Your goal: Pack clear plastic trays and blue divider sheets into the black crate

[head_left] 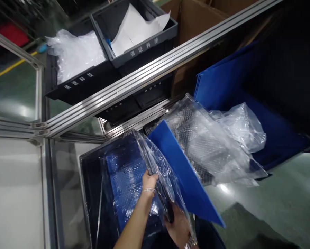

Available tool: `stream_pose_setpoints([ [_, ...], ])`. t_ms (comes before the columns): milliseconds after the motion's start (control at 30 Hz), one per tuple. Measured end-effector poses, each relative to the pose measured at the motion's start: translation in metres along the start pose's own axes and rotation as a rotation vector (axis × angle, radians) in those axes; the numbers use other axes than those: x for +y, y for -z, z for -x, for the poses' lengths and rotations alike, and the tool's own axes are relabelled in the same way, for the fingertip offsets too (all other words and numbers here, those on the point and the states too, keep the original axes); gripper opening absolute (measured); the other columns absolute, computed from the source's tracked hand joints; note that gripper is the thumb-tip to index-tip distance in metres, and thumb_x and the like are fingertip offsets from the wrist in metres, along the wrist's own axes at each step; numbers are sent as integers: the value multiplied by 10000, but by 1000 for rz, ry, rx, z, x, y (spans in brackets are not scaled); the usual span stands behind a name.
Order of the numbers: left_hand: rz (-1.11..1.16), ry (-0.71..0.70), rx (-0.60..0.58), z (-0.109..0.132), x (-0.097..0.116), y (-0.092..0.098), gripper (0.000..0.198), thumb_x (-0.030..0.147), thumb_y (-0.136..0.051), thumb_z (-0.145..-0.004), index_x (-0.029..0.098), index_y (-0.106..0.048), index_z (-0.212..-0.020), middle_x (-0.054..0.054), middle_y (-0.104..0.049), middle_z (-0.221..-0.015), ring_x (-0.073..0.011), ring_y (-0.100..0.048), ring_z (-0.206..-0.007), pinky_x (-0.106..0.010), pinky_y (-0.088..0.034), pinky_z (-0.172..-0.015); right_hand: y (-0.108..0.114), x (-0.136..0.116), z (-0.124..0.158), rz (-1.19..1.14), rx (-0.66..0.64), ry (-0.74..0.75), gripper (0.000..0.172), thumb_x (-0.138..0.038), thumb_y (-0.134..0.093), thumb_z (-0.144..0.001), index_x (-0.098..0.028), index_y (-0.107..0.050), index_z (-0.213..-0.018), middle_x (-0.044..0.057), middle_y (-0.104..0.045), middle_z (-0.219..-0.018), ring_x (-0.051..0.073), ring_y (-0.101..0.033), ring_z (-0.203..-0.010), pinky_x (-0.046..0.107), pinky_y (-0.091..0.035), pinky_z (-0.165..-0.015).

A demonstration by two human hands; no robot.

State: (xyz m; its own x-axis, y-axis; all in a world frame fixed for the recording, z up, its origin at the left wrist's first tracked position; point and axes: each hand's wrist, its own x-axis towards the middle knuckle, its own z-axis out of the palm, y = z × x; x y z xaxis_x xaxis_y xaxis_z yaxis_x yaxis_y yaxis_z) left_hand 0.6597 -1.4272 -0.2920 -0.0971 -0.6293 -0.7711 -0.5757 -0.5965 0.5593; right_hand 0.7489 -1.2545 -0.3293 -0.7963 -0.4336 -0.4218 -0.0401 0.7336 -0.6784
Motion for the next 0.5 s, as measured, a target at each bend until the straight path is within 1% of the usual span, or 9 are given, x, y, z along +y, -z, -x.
stream_pose_setpoints([
  [100, 7, 12, 6, 4, 2, 9, 243, 152, -521, -404, 164, -626, -623, 8, -612, -528, -146, -528, -477, -259, -403, -493, 21, -12, -11, -42, -14, 124, 310, -316, -556, -789, -194, -706, -1030, 95, -771, -951, 264, -739, -853, 354, -606, -745],
  [200, -17, 25, -1, 12, 10, 31, 206, 175, -551, -395, 169, -631, -585, 5, -595, -478, -163, -528, -462, -261, -393, -467, 56, -29, -37, -81, 57, 185, 319, -408, -454, -916, -242, -683, -1063, 76, -723, -1150, 221, -664, -1105, 362, -519, -977],
  [267, -36, 26, -4, 15, 16, 41, 192, 189, -572, -395, 173, -640, -574, 10, -592, -468, -161, -528, -461, -267, -420, -485, 83, -32, -72, -27, 201, 80, 458, -466, -436, -938, -148, -597, -1225, 187, -554, -1393, 295, -431, -1376, 493, -349, -1128],
  [300, -45, 25, -4, 15, 18, 43, 191, 190, -579, -391, 173, -643, -570, 12, -593, -467, -157, -524, -458, -269, -431, -495, 94, -30, -94, 150, 263, -103, 573, -510, -442, -931, -108, -504, -1335, 209, -475, -1459, 303, -344, -1429, 495, -344, -1126],
  [333, -53, 25, -1, 16, 19, 44, 192, 188, -583, -384, 171, -644, -565, 13, -592, -465, -154, -521, -454, -269, -434, -497, 104, -25, -117, 208, 293, -209, 719, -518, -491, -911, -13, -386, -1413, 285, -384, -1494, 359, -275, -1451, 537, -333, -1113],
  [367, -59, 25, 3, 15, 20, 43, 193, 187, -586, -380, 170, -644, -564, 12, -593, -466, -154, -525, -455, -266, -431, -493, 112, -19, -141, 232, 278, -255, 792, -492, -555, -884, 32, -329, -1433, 323, -390, -1470, 391, -320, -1420, 547, -360, -1081],
  [400, -64, 26, 7, 15, 20, 43, 190, 186, -589, -379, 170, -641, -561, 9, -593, -466, -159, -534, -460, -264, -424, -486, 119, -12, -163, 259, 237, -289, 777, -435, -619, -852, 37, -361, -1413, 324, -493, -1379, 396, -450, -1327, 532, -416, -1022],
  [433, -68, 25, 11, 15, 20, 42, 184, 186, -593, -382, 170, -638, -559, 5, -595, -467, -165, -544, -464, -261, -415, -476, 124, -4, -182, 278, 192, -307, 722, -394, -665, -828, 24, -428, -1368, 305, -577, -1278, 389, -545, -1220, 515, -462, -954],
  [500, -72, 16, 23, 16, 21, 41, 162, 192, -602, -398, 171, -634, -555, 6, -590, -460, -167, -549, -463, -254, -400, -465, 134, 7, -207, 308, 103, -282, 482, -360, -694, -830, -63, -588, -1195, 174, -694, -1051, 289, -664, -967, 435, -518, -831],
])
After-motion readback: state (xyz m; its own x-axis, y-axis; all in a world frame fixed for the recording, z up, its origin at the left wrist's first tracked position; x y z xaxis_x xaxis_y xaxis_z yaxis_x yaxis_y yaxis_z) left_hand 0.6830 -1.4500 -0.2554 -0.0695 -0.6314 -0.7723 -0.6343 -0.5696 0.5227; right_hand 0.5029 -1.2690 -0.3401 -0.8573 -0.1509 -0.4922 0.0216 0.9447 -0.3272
